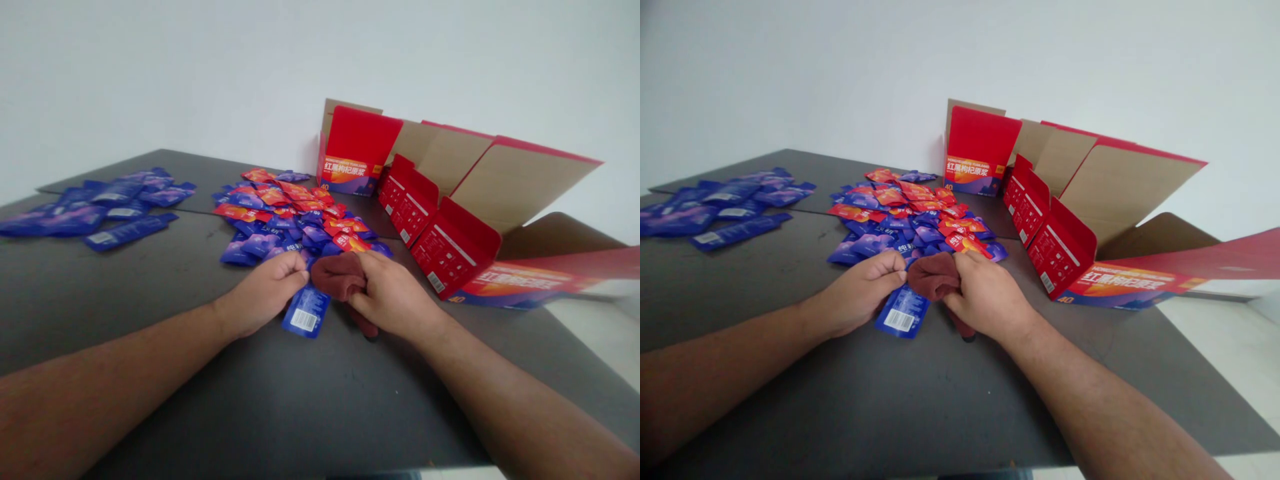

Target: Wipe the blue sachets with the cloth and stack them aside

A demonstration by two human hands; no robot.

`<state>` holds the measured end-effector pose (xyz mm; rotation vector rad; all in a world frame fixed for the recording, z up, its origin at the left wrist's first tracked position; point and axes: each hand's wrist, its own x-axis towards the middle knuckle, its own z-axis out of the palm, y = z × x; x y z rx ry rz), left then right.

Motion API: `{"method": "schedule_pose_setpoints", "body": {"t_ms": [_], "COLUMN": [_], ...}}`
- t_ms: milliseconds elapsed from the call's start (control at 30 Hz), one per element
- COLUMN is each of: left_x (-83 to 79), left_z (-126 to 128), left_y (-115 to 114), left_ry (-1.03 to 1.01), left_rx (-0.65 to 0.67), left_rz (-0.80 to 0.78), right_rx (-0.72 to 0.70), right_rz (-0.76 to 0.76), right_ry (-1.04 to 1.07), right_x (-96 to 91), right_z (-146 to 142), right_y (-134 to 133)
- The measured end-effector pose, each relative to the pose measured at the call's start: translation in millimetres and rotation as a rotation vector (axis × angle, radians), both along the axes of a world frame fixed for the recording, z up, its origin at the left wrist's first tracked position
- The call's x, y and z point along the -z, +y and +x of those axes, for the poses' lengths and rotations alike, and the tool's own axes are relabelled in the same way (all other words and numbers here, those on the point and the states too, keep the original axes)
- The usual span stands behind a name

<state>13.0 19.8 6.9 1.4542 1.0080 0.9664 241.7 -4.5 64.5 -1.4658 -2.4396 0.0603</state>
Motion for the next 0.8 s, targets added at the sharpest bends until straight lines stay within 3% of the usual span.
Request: {"method": "schedule_pose_setpoints", "body": {"t_ms": [133,333,467,533,667,800], "left_x": [-1.6,-0.5,-0.6,-0.2,0.8,0.4], "left_z": [-1.1,-0.3,-0.4,-0.4,0.1,-0.2], "left_y": [0.4,0.8,0.9,0.8,0.3,0.8], "left_ry": [0.056,-0.011,0.043,0.041,-0.032,0.026], "left_rx": [0.004,0.018,-0.005,-0.009,0.007,-0.013], "left_rz": [0.079,0.002,0.075,0.055,-0.033,0.051], "right_rx": [-0.239,-0.005,-0.225,-0.205,0.002,-0.182], "right_rz": [-0.097,-0.003,-0.078,-0.077,-0.014,-0.086], "right_ry": [-0.050,-0.025,-0.076,-0.074,-0.034,-0.070], "right_x": [-0.3,-1.6,-1.9,-1.8,-2.3,-2.7], "right_z": [-1.3,0.0,-2.9,-3.2,-1.4,-2.6], "right_y": [-3.7,-0.5,-4.6,-4.9,-2.3,-4.6]}}
